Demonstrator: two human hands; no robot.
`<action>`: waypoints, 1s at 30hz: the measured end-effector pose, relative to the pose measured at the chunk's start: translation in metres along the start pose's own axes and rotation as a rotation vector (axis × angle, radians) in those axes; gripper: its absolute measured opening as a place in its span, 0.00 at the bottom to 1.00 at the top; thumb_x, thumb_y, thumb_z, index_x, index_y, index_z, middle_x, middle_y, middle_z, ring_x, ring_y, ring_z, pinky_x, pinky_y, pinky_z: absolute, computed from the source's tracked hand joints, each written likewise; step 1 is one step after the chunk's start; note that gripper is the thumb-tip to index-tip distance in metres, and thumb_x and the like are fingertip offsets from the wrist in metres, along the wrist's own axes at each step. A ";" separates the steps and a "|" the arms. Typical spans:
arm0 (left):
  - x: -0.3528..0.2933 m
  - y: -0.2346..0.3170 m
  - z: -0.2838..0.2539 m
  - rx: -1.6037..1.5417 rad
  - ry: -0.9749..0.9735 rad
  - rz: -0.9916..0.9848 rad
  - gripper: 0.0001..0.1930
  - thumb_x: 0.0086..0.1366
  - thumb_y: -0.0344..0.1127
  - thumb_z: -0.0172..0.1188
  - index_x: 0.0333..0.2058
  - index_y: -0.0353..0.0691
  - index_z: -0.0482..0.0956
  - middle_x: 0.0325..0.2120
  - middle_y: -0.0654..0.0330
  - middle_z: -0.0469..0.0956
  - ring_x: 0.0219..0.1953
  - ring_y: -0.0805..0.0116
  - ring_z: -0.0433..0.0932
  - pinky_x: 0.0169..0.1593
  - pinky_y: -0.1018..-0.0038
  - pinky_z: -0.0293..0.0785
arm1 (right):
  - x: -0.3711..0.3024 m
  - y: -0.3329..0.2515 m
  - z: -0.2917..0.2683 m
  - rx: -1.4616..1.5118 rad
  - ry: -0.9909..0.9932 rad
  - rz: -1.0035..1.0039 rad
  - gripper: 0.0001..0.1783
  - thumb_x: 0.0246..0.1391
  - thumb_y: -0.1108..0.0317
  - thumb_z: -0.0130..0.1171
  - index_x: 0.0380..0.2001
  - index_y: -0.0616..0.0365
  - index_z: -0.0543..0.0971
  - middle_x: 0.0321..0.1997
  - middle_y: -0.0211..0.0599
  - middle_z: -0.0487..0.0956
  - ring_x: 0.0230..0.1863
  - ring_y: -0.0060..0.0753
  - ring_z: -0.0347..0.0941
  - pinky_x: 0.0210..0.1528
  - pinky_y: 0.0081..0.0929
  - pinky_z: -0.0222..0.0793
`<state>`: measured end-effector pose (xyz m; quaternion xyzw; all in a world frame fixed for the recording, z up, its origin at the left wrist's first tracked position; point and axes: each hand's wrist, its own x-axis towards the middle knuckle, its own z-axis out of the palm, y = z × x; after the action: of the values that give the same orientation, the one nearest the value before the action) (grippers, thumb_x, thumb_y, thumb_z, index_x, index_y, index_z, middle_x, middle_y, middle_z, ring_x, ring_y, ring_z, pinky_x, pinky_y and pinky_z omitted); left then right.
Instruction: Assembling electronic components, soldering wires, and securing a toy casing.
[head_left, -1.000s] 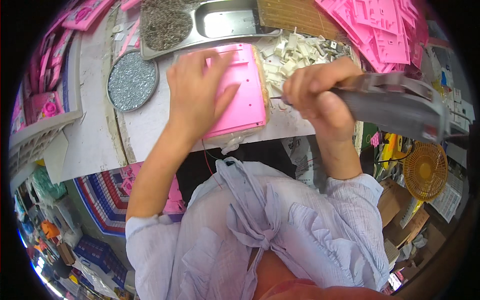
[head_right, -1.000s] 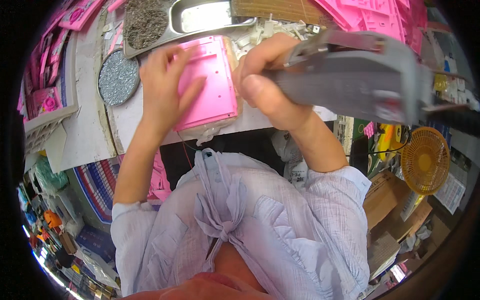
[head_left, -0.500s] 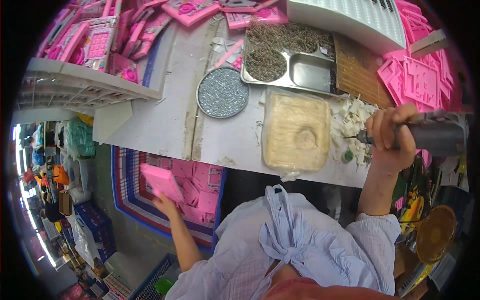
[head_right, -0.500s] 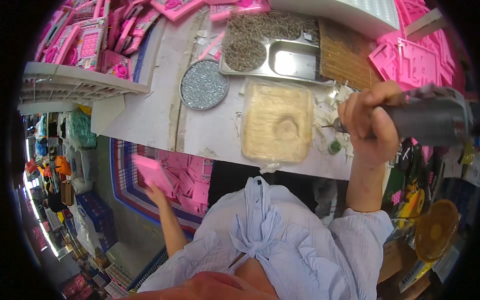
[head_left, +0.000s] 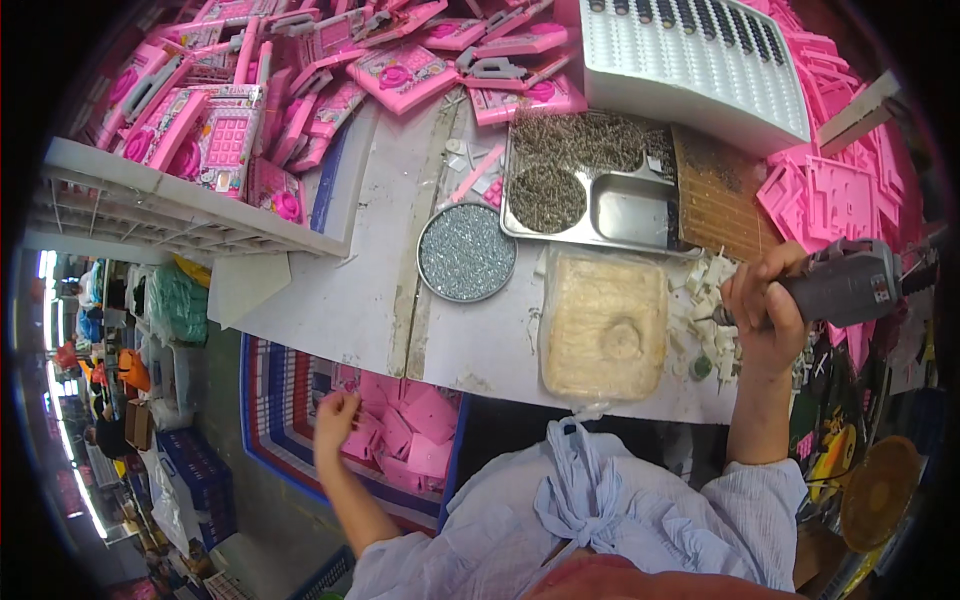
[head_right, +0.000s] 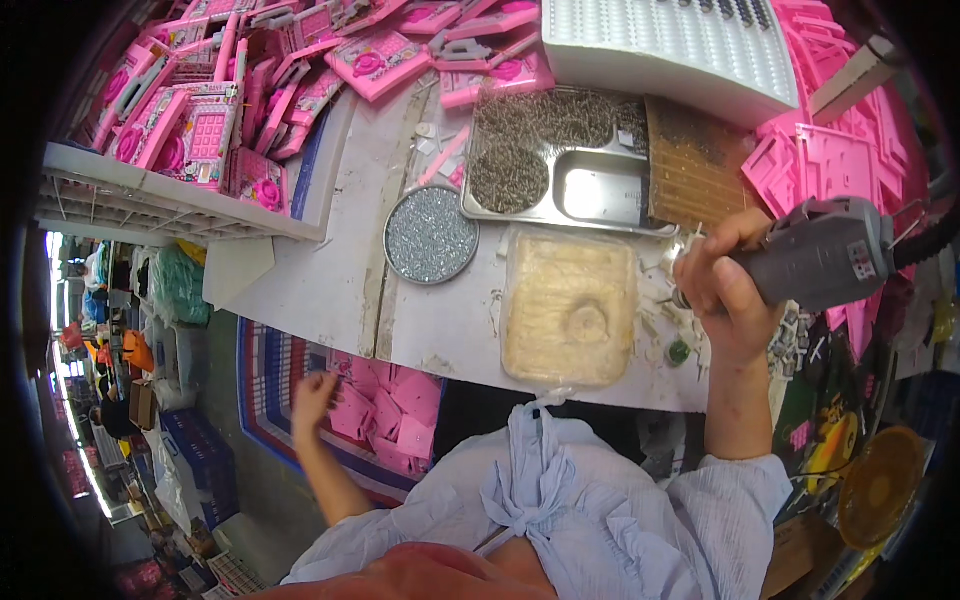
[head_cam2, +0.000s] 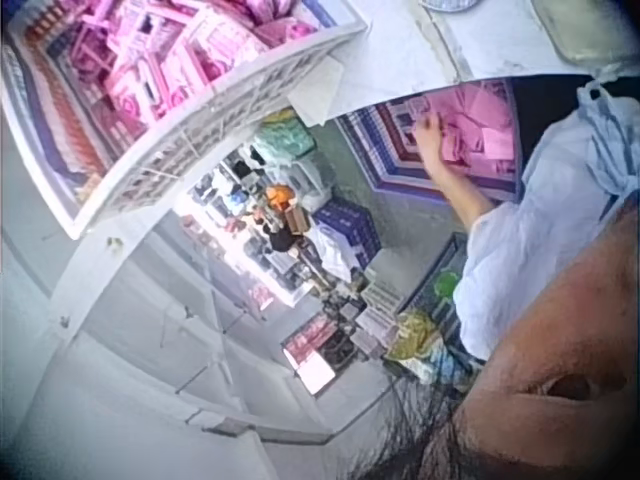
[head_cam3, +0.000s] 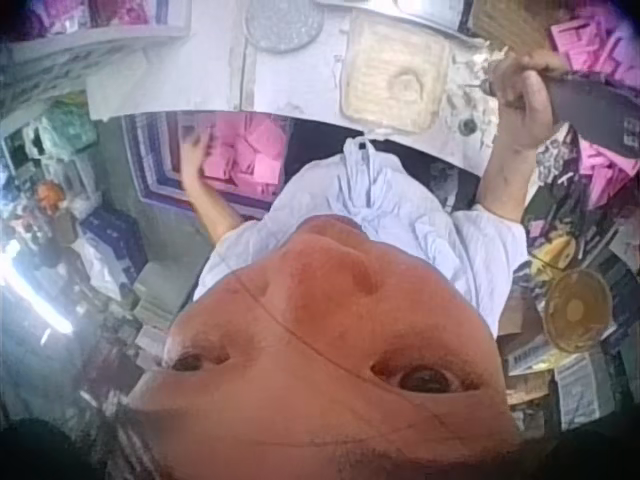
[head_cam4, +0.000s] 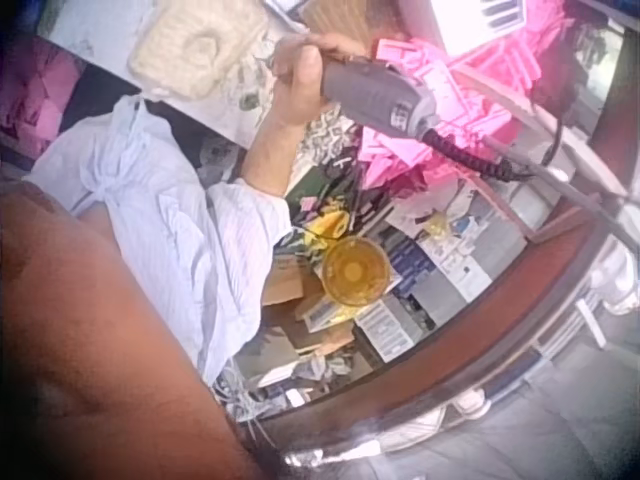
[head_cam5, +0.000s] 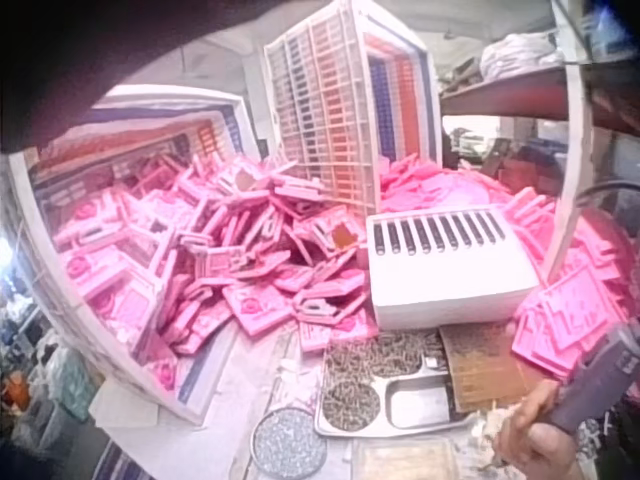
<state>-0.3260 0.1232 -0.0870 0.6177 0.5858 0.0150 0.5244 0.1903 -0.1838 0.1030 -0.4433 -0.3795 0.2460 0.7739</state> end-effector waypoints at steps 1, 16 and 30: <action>-0.041 0.076 -0.012 0.043 -0.054 0.192 0.14 0.71 0.40 0.63 0.30 0.35 0.79 0.21 0.64 0.78 0.24 0.78 0.76 0.28 0.79 0.70 | 0.003 0.003 0.001 0.038 -0.008 0.035 0.15 0.60 0.66 0.62 0.43 0.60 0.69 0.18 0.27 0.66 0.15 0.19 0.58 0.22 0.24 0.57; 0.320 0.527 0.070 0.506 0.919 1.007 0.20 0.61 0.52 0.66 0.42 0.41 0.84 0.37 0.48 0.84 0.45 0.46 0.82 0.53 0.54 0.77 | 0.027 -0.003 0.008 -0.133 0.063 0.075 0.25 0.56 0.59 0.69 0.47 0.61 0.68 0.21 0.31 0.70 0.20 0.25 0.66 0.25 0.25 0.65; 0.102 0.417 0.073 -0.102 0.403 1.349 0.08 0.66 0.33 0.67 0.35 0.33 0.81 0.26 0.60 0.81 0.29 0.78 0.79 0.34 0.80 0.73 | 0.000 0.002 0.013 -0.773 0.328 -0.579 0.34 0.62 0.58 0.60 0.65 0.66 0.64 0.54 0.50 0.77 0.55 0.46 0.75 0.66 0.47 0.66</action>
<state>0.0474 0.2516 0.0968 0.8059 0.1592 0.4783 0.3104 0.1799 -0.1763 0.1052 -0.6064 -0.4238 -0.2098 0.6393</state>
